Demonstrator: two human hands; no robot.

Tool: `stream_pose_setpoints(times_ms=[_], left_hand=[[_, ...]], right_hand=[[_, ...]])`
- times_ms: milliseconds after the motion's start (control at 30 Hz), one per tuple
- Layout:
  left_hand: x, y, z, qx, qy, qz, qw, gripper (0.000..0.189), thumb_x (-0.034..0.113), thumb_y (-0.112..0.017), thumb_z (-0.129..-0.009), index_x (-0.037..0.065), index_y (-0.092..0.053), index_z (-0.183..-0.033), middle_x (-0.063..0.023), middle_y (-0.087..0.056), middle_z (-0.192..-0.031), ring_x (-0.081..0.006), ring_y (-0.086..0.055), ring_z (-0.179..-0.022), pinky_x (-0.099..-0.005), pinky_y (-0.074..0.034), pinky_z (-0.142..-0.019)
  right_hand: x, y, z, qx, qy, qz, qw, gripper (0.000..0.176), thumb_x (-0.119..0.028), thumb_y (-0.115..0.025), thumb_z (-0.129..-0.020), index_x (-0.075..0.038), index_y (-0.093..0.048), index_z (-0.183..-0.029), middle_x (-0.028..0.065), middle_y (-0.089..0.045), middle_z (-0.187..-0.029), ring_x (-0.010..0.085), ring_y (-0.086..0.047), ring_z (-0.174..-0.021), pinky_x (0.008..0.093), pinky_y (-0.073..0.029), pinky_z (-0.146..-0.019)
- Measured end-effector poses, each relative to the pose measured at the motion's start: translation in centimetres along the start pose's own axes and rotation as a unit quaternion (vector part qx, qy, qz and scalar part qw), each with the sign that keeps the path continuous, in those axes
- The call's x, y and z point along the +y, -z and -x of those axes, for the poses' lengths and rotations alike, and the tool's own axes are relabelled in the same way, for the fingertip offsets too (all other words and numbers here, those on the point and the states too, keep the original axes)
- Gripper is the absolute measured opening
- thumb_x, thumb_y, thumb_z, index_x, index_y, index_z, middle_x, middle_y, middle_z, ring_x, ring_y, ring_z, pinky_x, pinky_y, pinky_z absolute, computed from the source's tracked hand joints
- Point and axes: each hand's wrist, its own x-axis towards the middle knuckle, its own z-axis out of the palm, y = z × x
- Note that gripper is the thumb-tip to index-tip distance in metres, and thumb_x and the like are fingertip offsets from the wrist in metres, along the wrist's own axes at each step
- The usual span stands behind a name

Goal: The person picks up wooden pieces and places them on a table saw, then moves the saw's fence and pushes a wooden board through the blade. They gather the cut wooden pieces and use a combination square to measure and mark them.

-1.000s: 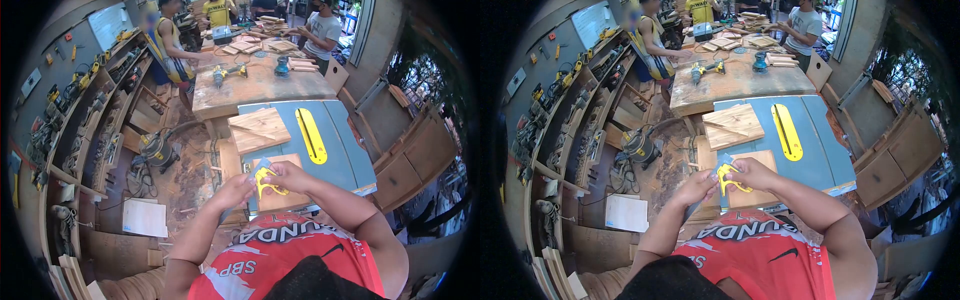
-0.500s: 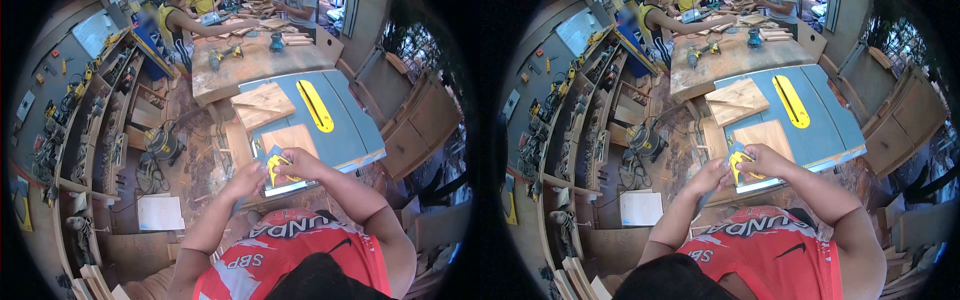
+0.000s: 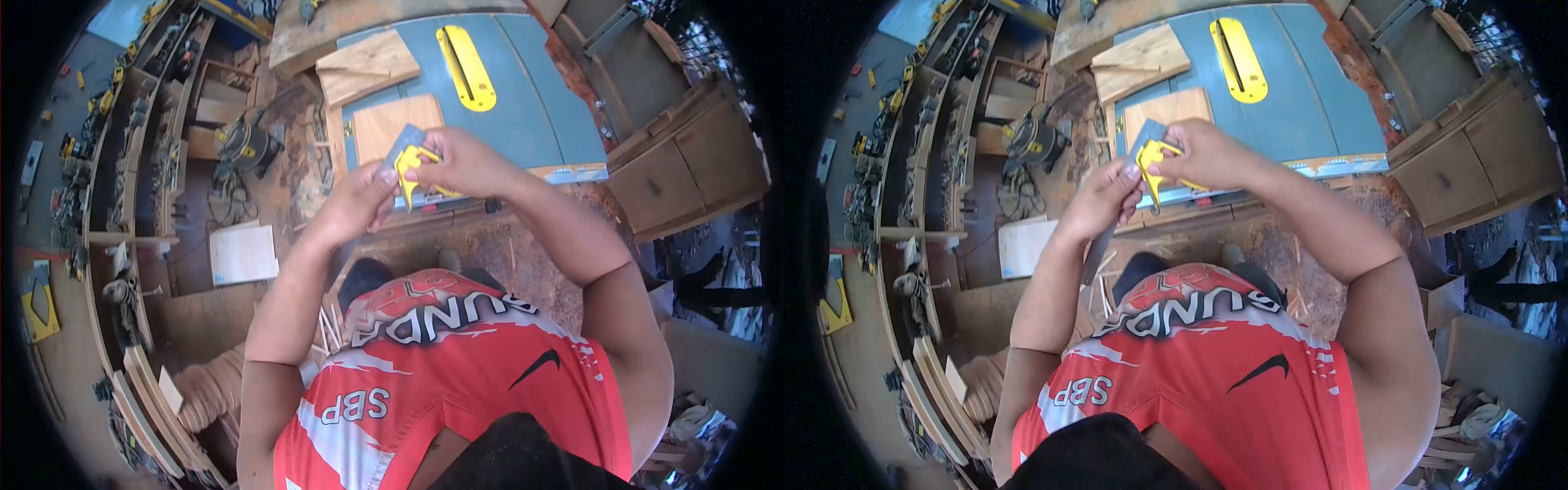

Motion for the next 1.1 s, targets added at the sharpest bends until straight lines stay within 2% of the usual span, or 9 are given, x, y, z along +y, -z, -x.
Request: stream_pose_setpoints(times_ms=[67,233,567,667,833,1033,1100], left_hand=[[0.0,-0.5,0.4,0.013,-0.025,0.004,1.000,0.033,0.035,-0.042,-0.102,0.007,-0.052,-0.090,0.0033,-0.041,-0.061,-0.0056,-0.039,-0.049,-0.0202,-0.035,-0.044],[0.1,-1.5,1.2,0.046,-0.014,0.011,0.999,0.032,0.036,-0.042,-0.102,0.007,-0.051,-0.091,0.0026,-0.042,-0.062,-0.0060,-0.039,-0.049,-0.0201,-0.036,-0.044],[-0.2,-0.8,1.7,0.046,-0.013,0.036,0.998,0.031,0.035,-0.042,-0.102,0.007,-0.050,-0.092,0.0021,-0.042,-0.061,-0.0062,-0.039,-0.048,-0.0200,-0.036,-0.044],[-0.4,0.1,1.8,0.044,-0.014,0.047,0.998,0.030,0.035,-0.043,-0.101,0.007,-0.051,-0.092,0.0022,-0.043,-0.061,-0.0061,-0.039,-0.048,-0.0197,-0.036,-0.044],[-1.8,3.3,1.6,0.038,-0.003,0.059,0.998,0.030,0.034,-0.043,-0.101,0.007,-0.052,-0.092,0.0023,-0.043,-0.062,-0.0061,-0.040,-0.048,-0.0197,-0.036,-0.044],[-5.9,9.8,0.1,-0.016,0.017,0.058,0.998,0.029,0.034,-0.045,-0.101,0.007,-0.053,-0.092,0.0025,-0.043,-0.062,-0.0065,-0.042,-0.049,-0.0199,-0.036,-0.043],[-7.3,12.5,-0.6,-0.036,0.063,0.043,0.996,0.029,0.035,-0.045,-0.100,0.008,-0.053,-0.092,0.0028,-0.044,-0.062,-0.0068,-0.042,-0.049,-0.0205,-0.037,-0.044]], right_hand=[[-0.3,0.3,-0.1,-0.011,0.016,0.037,0.999,0.028,-0.022,-0.072,-0.082,0.003,-0.061,-0.089,0.0079,-0.066,-0.075,0.0118,-0.060,-0.065,0.0294,-0.049,-0.061],[-1.2,0.9,0.1,-0.039,0.033,0.116,0.992,0.032,-0.027,-0.072,-0.080,0.003,-0.059,-0.084,0.0120,-0.064,-0.071,0.0177,-0.061,-0.063,0.0320,-0.048,-0.061],[-1.1,0.5,-1.4,-0.066,0.043,0.133,0.988,0.035,-0.031,-0.071,-0.081,0.002,-0.059,-0.082,0.0118,-0.062,-0.070,0.0180,-0.060,-0.066,0.0334,-0.048,-0.063],[-2.1,-0.1,-1.8,-0.075,0.010,0.134,0.988,0.033,-0.029,-0.071,-0.082,0.002,-0.061,-0.084,0.0096,-0.063,-0.069,0.0162,-0.059,-0.064,0.0320,-0.048,-0.061],[-2.5,-1.8,-3.9,-0.095,-0.026,0.084,0.992,0.025,-0.022,-0.068,-0.085,0.002,-0.064,-0.089,0.0047,-0.065,-0.070,0.0104,-0.058,-0.061,0.0282,-0.047,-0.057],[1.3,-6.0,-8.5,-0.062,-0.089,0.014,0.994,0.019,-0.019,-0.067,-0.086,-0.001,-0.064,-0.089,0.0024,-0.064,-0.068,0.0083,-0.058,-0.060,0.0261,-0.045,-0.055],[2.6,-8.0,-10.0,-0.042,-0.098,-0.006,0.994,0.017,-0.019,-0.066,-0.087,-0.002,-0.064,-0.090,0.0020,-0.064,-0.067,0.0078,-0.056,-0.059,0.0257,-0.044,-0.053]])
